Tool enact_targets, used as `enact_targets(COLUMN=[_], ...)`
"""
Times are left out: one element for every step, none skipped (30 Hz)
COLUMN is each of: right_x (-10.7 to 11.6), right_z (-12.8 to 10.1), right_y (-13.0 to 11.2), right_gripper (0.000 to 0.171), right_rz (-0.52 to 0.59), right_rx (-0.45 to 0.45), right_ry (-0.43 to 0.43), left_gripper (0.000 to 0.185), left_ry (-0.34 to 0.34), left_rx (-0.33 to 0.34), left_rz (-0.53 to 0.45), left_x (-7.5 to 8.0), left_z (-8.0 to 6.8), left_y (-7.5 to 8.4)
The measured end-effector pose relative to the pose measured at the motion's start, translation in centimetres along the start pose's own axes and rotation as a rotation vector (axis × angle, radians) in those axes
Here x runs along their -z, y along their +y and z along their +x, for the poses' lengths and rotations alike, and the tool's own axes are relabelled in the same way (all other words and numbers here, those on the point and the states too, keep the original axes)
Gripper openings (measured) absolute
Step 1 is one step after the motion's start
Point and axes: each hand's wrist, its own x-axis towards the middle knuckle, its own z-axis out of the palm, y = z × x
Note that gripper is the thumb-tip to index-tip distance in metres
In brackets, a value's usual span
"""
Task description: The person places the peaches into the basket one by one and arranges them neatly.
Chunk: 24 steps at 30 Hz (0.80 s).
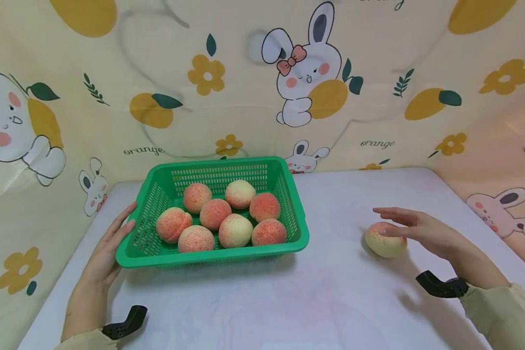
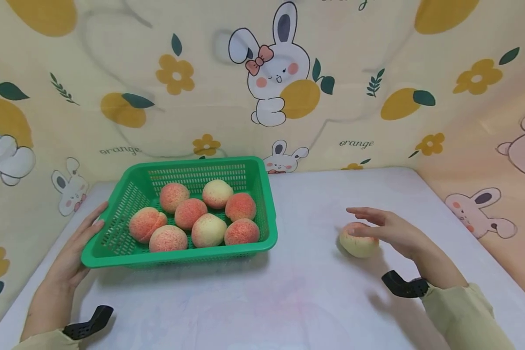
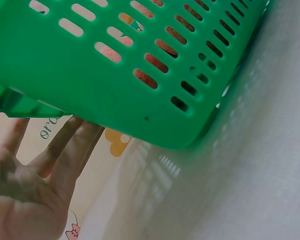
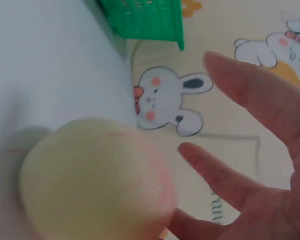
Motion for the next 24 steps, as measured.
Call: enact_targets(right_x=[0.0,-0.1,-0.2,-0.3,-0.4,-0.6,-0.7,-0.9,-1.1,-1.3,-1.5,-1.7,-2.0,-2.2,-2.4,-2.6,-2.8,-3.0,-3.1,-3.2,-3.3,-3.4,-3.5,-3.6], right_z=[-0.2,-0.3,-0.4,-0.4,-0.3,-0.3,-0.2,-0.1,0.1,0.3,0.6,0.8,1.2,1.6,2.0,2.5,3.1,3.6,4.2,4.7,5.3,5.8,6.3,6.8], right_y=[0.4,0.7,1.0,1.3,1.4,1.6,1.7,1.8,1.8,1.9,1.8,1.7,1.6,1.4,1.1,0.7,0.2,-0.5,-1.2,-2.0,-3.1,-4.2,-5.4,-6.7], right_gripper=[0.053,0.053,0.054,0.055,0.056,0.057,0.057,0.059,0.059,0.060,0.060,0.061,0.061,0.062,0.062,0.063,0.063,0.062,0.060,0.057,0.055,0.052,0.050,0.049], right_rz=[-0.004,-0.010,-0.012,-0.004,0.008,0.025,0.050,0.074,0.096,0.114,0.128,0.136,0.142,0.154,0.164,0.175,0.191,0.214,0.247,0.287,0.324,0.363,0.400,0.432], right_rx=[-0.018,-0.029,-0.043,-0.056,-0.070,-0.086,-0.102,-0.106,-0.116,-0.121,-0.123,-0.124,-0.124,-0.120,-0.119,-0.110,-0.102,-0.094,-0.079,-0.061,-0.035,-0.014,0.003,0.022], right_ry=[-0.009,-0.021,-0.031,-0.042,-0.051,-0.059,-0.065,-0.070,-0.074,-0.077,-0.081,-0.084,-0.085,-0.089,-0.090,-0.093,-0.096,-0.093,-0.094,-0.092,-0.090,-0.088,-0.084,-0.078], left_gripper=[0.048,0.049,0.048,0.048,0.048,0.048,0.048,0.048,0.048,0.048,0.049,0.049,0.049,0.049,0.050,0.049,0.050,0.050,0.050,0.050,0.050,0.050,0.050,0.050], left_ry=[-0.003,-0.004,-0.002,0.000,0.004,0.009,0.010,0.011,0.009,0.005,0.001,-0.001,-0.001,0.003,0.006,0.007,0.015,0.021,0.024,0.025,0.027,0.029,0.031,0.030], left_rx=[0.004,0.008,0.011,0.013,0.014,0.013,0.011,0.010,0.010,0.009,0.011,0.012,0.015,0.018,0.021,0.021,0.025,0.030,0.034,0.036,0.036,0.037,0.038,0.037], left_rz=[-0.001,-0.001,0.003,0.004,0.004,0.002,0.005,0.008,0.009,0.009,0.012,0.019,0.025,0.030,0.034,0.035,0.040,0.044,0.046,0.051,0.057,0.059,0.065,0.065], left_x=[0.0,0.0,-0.1,-0.1,0.0,0.0,0.0,0.0,0.0,0.0,0.0,0.0,-0.1,-0.1,-0.1,-0.1,-0.1,-0.1,0.0,0.0,0.1,0.1,0.1,0.1], left_z=[0.0,0.1,0.1,0.0,0.0,0.0,0.0,-0.1,-0.1,0.0,0.1,0.1,0.2,0.3,0.3,0.4,0.4,0.3,0.3,0.2,0.1,0.0,-0.1,-0.2], left_y=[0.0,0.0,0.0,-0.1,-0.1,0.0,0.0,0.0,0.0,0.1,0.1,0.2,0.3,0.4,0.4,0.5,0.5,0.4,0.4,0.4,0.3,0.1,0.0,-0.1])
